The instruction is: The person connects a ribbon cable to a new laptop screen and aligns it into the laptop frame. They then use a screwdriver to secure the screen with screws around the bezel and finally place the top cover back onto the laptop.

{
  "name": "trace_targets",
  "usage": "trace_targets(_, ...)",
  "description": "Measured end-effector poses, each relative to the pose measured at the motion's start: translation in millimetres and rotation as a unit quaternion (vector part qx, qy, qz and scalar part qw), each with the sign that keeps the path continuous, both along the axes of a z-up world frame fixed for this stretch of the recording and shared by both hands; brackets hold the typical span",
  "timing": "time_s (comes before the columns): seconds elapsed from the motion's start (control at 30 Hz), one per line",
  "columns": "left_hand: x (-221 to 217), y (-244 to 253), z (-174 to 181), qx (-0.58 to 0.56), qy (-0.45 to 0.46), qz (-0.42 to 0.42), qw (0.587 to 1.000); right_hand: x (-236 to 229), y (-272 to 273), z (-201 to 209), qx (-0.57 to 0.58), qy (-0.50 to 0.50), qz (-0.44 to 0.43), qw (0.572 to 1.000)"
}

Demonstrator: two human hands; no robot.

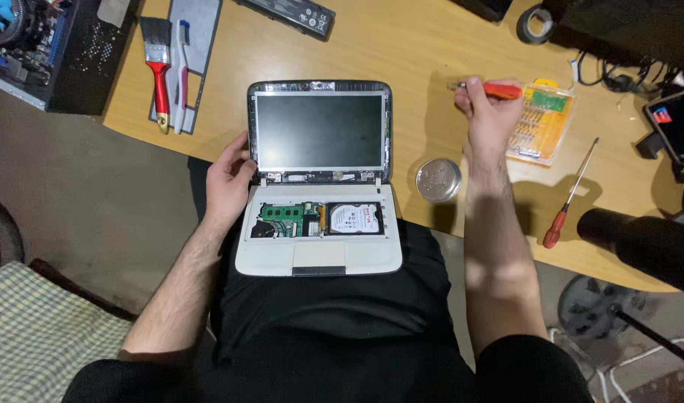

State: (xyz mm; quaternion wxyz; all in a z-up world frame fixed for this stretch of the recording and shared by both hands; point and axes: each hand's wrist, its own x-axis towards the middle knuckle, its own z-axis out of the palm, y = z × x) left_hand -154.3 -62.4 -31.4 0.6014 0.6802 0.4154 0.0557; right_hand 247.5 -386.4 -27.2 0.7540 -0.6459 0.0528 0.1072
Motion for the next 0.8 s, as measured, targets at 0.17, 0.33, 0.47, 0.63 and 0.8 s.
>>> trace_targets(0.17,-2.8,-6.6,5.9,0.305,-0.047,0.006,0.951,-32.0,0.1,3.0,0.068,0.076,0.021,0.995)
trace_targets(0.33,30.8,-53.4,96.7,0.266,-0.097,-0.076,0.956,-105.3,24.6,54.7,0.152,0.132,0.144,0.969)
trace_targets(0.47,50.0,-91.8,152.7,0.193,-0.227,-0.132,0.945,-145.9,30.9,70.3,0.248,0.153,0.245,0.925)
trace_targets(0.63,65.3,-105.8,163.0,0.173,-0.291,-0.119,0.933,-177.1,36.1,93.5,0.273,0.171,0.267,0.908)
trace_targets(0.8,65.9,-109.0,158.4,0.157,-0.322,-0.099,0.928,-185.8,34.0,98.4,0.271,0.193,0.266,0.905)
